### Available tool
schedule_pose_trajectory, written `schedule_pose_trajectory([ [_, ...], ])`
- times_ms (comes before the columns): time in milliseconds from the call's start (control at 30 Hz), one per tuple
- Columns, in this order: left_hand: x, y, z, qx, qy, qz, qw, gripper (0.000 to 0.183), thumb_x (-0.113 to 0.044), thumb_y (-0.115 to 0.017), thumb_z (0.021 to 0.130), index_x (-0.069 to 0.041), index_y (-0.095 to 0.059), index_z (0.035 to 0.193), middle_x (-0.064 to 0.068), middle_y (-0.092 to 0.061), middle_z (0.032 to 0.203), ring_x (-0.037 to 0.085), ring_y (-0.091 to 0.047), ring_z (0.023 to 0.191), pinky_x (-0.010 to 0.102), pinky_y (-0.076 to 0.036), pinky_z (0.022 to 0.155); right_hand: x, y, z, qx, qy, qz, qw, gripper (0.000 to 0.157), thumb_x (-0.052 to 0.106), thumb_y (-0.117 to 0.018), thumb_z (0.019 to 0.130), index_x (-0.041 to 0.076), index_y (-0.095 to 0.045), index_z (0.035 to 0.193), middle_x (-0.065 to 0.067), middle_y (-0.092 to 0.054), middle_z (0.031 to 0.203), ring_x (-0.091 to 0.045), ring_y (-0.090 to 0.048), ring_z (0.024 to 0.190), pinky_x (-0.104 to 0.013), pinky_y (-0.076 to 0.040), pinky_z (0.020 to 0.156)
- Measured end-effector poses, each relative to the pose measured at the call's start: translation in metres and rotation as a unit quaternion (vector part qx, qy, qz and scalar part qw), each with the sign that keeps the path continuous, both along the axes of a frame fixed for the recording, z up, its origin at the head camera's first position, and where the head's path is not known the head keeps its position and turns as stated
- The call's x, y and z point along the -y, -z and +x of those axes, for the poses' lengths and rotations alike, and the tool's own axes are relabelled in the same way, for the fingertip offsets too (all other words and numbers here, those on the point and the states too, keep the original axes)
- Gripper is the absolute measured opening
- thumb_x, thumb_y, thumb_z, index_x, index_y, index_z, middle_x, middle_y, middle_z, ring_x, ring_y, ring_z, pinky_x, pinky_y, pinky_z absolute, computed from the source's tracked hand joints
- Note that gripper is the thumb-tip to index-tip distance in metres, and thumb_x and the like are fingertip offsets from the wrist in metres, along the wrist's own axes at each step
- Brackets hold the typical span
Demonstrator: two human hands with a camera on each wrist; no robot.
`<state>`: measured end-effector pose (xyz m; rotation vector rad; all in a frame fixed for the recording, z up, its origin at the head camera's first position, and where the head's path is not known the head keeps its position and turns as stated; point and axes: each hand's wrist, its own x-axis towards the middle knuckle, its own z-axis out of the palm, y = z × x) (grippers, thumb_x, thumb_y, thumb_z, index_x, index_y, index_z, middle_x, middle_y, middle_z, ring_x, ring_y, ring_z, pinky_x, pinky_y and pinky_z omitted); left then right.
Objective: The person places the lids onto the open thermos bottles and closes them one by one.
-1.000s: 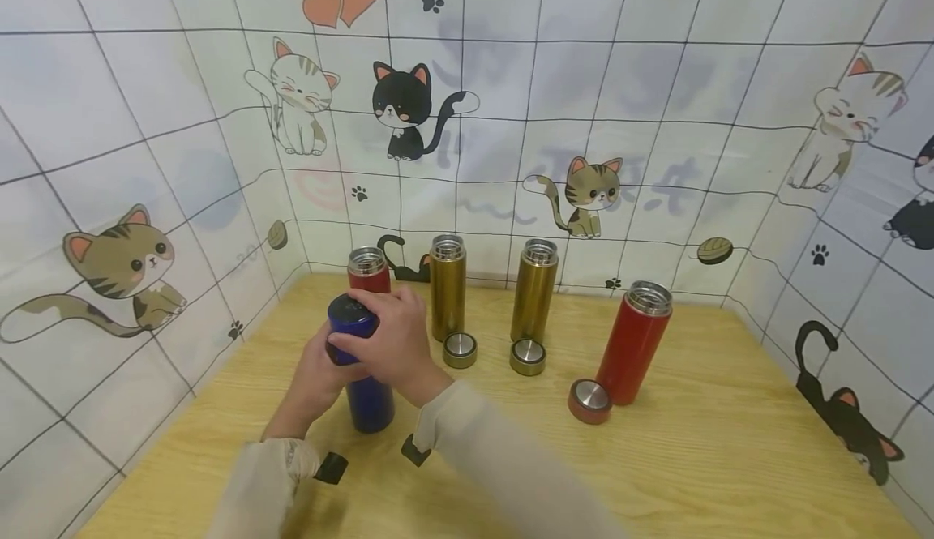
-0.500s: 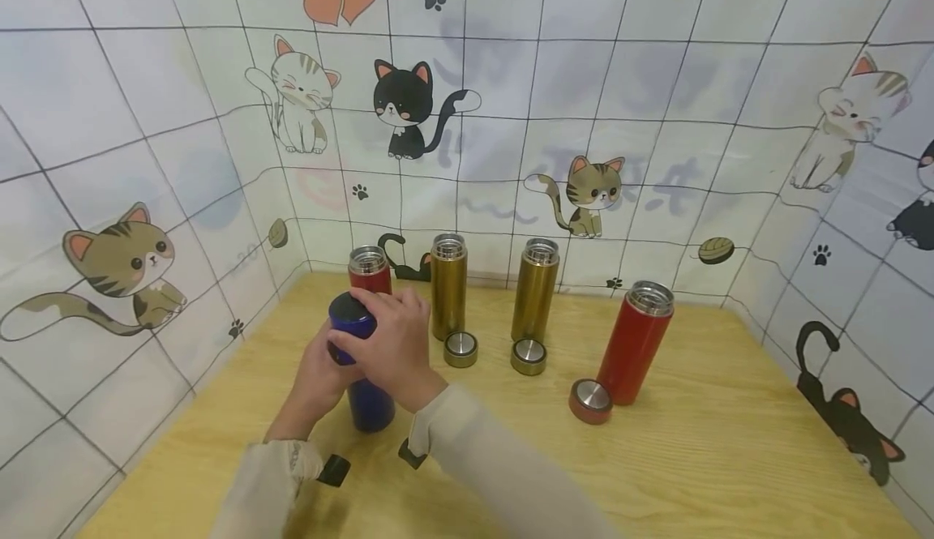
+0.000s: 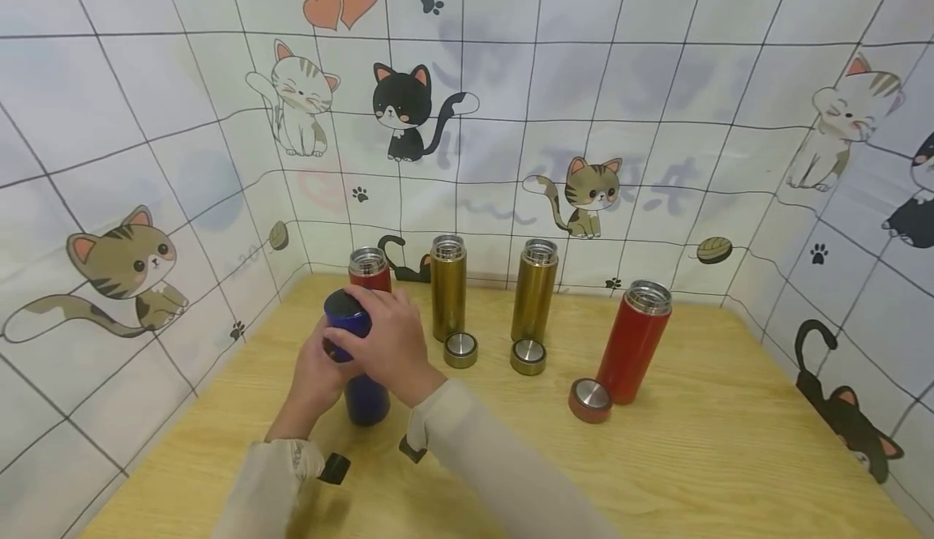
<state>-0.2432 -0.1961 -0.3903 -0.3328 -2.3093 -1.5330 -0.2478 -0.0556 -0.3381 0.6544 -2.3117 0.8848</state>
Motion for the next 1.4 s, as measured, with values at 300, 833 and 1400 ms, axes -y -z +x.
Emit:
schedule_pose_trajectory([
  [300, 0.003, 0.004, -0.006, 0.014, 0.017, 0.007, 0.9997, 0.085, -0.01, -0.081, 0.077, -0.009, -0.033, 0.147, 0.021, -0.049, 0.137, 0.041, -0.047, 0.126, 0.06, -0.041, 0.097, -0.003, 0.001, -0.003, 0.096, -0.035, -0.026, 0.994, 0.079, 0.053, -0.067, 0.086, 0.027, -0.033, 0.153, 0.003, -0.054, 0.139, -0.02, -0.051, 0.119, -0.043, -0.05, 0.091],
  [833, 0.014, 0.006, -0.013, 0.04, -0.026, 0.015, 0.9988, 0.095, -0.035, -0.082, 0.079, -0.011, -0.025, 0.151, 0.02, -0.045, 0.141, 0.041, -0.046, 0.126, 0.06, -0.037, 0.102, -0.025, 0.039, -0.018, 0.088, -0.085, -0.07, 0.99, 0.068, 0.048, -0.054, 0.097, 0.013, -0.032, 0.151, -0.006, -0.057, 0.13, -0.02, -0.057, 0.114, -0.032, -0.052, 0.088],
  [1400, 0.017, 0.01, -0.022, 0.02, -0.056, 0.04, 0.9974, 0.089, -0.022, -0.082, 0.08, -0.01, -0.028, 0.15, 0.02, -0.046, 0.14, 0.039, -0.047, 0.125, 0.058, -0.038, 0.102, -0.036, 0.067, -0.034, 0.177, -0.019, -0.008, 0.984, 0.061, 0.044, -0.061, 0.095, 0.013, -0.045, 0.145, -0.003, -0.052, 0.14, -0.023, -0.045, 0.129, -0.044, -0.04, 0.104],
])
